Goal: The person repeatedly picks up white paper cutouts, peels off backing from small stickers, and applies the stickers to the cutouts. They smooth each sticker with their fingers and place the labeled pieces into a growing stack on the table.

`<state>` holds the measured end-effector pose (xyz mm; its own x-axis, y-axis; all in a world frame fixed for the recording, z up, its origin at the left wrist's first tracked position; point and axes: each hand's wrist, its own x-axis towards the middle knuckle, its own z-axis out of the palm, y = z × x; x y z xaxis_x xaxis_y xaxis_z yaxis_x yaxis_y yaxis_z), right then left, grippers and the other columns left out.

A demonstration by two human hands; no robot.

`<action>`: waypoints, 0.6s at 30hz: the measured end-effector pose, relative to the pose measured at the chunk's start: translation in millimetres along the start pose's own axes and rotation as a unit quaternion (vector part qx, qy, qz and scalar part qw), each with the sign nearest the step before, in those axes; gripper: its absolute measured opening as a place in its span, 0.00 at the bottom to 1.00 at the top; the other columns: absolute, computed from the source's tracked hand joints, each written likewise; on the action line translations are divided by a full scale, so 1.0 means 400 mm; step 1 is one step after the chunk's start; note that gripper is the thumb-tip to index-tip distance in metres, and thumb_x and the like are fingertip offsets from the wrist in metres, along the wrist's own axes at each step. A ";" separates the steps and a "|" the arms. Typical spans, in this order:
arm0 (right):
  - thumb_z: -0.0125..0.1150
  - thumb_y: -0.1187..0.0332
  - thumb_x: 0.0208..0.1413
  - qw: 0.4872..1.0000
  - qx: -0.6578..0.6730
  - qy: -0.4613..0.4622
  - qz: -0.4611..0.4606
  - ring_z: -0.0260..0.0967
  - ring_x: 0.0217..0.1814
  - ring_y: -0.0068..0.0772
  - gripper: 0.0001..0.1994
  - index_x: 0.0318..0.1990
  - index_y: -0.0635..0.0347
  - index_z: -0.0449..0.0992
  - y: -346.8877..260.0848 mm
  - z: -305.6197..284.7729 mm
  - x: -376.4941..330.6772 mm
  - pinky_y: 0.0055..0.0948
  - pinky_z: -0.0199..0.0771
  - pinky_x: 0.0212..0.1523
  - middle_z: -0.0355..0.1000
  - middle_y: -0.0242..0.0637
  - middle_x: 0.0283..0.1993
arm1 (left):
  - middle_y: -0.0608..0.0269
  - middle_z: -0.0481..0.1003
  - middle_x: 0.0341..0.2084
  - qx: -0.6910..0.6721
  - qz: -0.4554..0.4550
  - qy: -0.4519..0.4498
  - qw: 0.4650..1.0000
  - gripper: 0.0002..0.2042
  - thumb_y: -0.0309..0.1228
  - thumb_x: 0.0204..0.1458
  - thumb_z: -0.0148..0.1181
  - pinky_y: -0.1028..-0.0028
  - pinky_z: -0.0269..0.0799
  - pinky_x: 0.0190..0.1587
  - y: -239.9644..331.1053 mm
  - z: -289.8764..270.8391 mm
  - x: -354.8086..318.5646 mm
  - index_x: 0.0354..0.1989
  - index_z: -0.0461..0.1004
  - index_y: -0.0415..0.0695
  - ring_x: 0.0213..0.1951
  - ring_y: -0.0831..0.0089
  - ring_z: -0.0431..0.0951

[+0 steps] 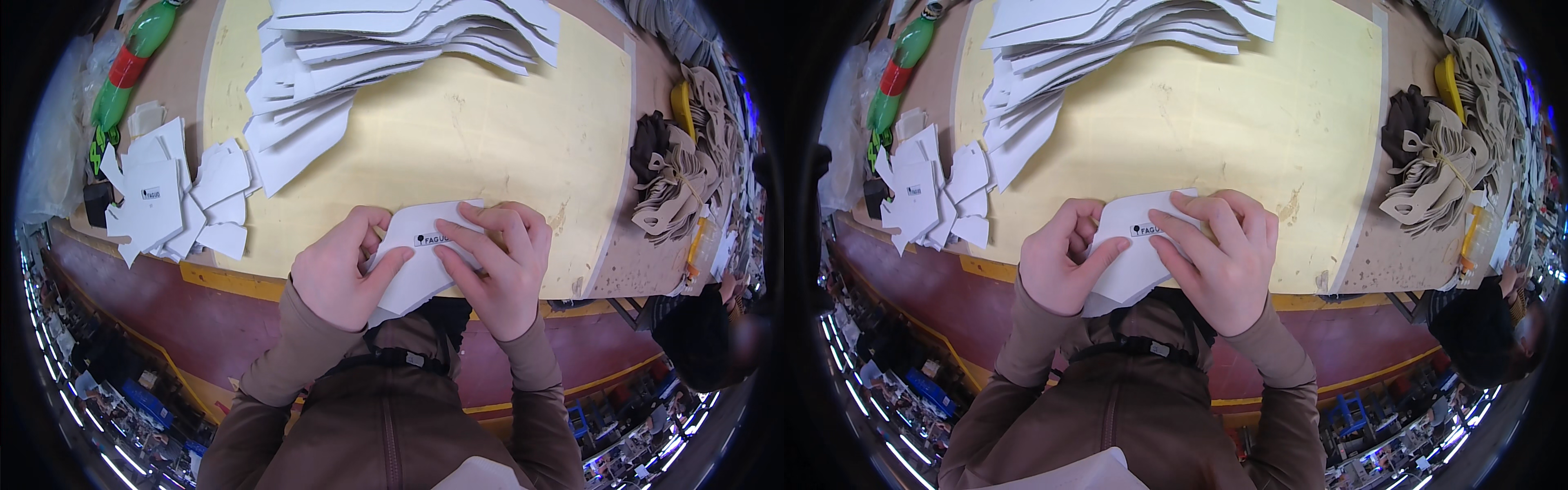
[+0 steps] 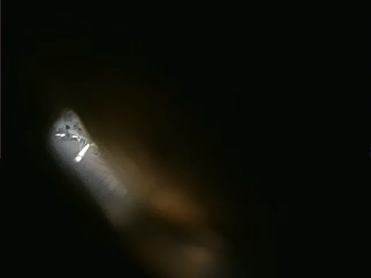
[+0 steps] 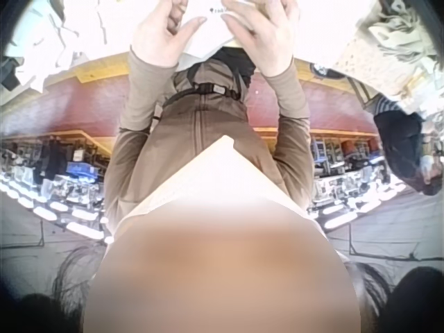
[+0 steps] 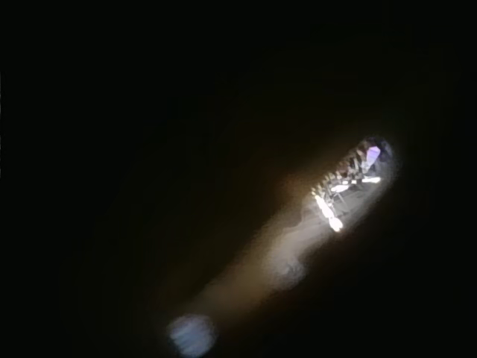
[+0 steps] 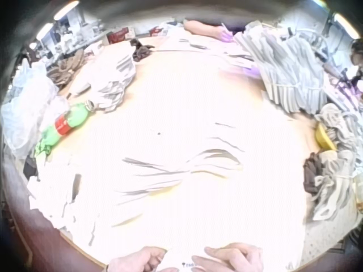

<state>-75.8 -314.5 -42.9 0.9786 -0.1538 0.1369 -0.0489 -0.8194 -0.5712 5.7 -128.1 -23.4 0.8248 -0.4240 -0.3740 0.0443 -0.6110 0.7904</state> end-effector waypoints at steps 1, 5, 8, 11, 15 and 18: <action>0.76 0.66 0.45 1.000 0.002 0.001 0.000 0.67 0.53 0.35 0.16 0.44 0.44 0.86 0.001 0.000 0.000 0.37 0.62 0.52 0.75 0.21 0.49 | 0.72 0.69 0.21 0.002 0.001 -0.001 1.000 0.14 0.28 0.52 0.73 0.82 0.62 0.23 0.000 0.000 0.000 0.44 0.77 0.39 0.19 0.87 0.64; 0.76 0.66 0.45 1.000 0.003 0.000 -0.001 0.67 0.53 0.35 0.16 0.44 0.44 0.86 0.002 0.000 -0.001 0.37 0.62 0.52 0.76 0.21 0.50 | 0.72 0.69 0.21 0.018 -0.001 0.003 1.000 0.14 0.28 0.52 0.72 0.82 0.61 0.23 0.004 0.003 -0.002 0.44 0.76 0.39 0.19 0.87 0.64; 0.76 0.66 0.45 1.000 0.002 -0.003 0.000 0.67 0.53 0.35 0.16 0.44 0.44 0.86 0.001 -0.001 -0.001 0.37 0.62 0.52 0.76 0.21 0.50 | 0.70 0.69 0.21 0.019 -0.001 0.013 1.000 0.14 0.27 0.52 0.72 0.82 0.64 0.25 0.009 0.009 -0.002 0.44 0.76 0.39 0.20 0.86 0.65; 0.75 0.66 0.45 1.000 -0.002 -0.002 0.000 0.67 0.53 0.35 0.16 0.45 0.44 0.86 -0.002 -0.002 0.000 0.37 0.62 0.52 0.76 0.22 0.50 | 0.59 0.75 0.33 0.032 -0.020 0.021 0.999 0.15 0.29 0.50 0.71 0.65 0.74 0.40 0.021 0.014 -0.014 0.45 0.77 0.46 0.34 0.63 0.78; 0.75 0.66 0.45 1.000 -0.010 0.002 -0.002 0.67 0.53 0.35 0.16 0.45 0.44 0.86 -0.005 -0.002 -0.002 0.37 0.62 0.52 0.76 0.22 0.50 | 0.62 0.76 0.46 0.205 0.139 0.167 0.954 0.19 0.29 0.45 0.71 0.56 0.65 0.57 0.015 0.037 -0.024 0.48 0.78 0.49 0.49 0.60 0.75; 0.75 0.66 0.45 1.000 -0.017 0.004 -0.005 0.68 0.54 0.35 0.16 0.45 0.44 0.86 -0.006 -0.001 -0.004 0.37 0.62 0.52 0.76 0.22 0.50 | 0.63 0.75 0.53 0.250 0.174 0.126 0.944 0.19 0.30 0.46 0.70 0.50 0.57 0.65 -0.003 0.051 -0.051 0.50 0.79 0.49 0.58 0.60 0.73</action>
<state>-77.2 -312.5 -41.5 0.9774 -0.1496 0.1494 -0.0456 -0.8393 -0.5417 -22.7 -132.4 -26.8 0.8507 -0.5238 0.0438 -0.4743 -0.7290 0.4936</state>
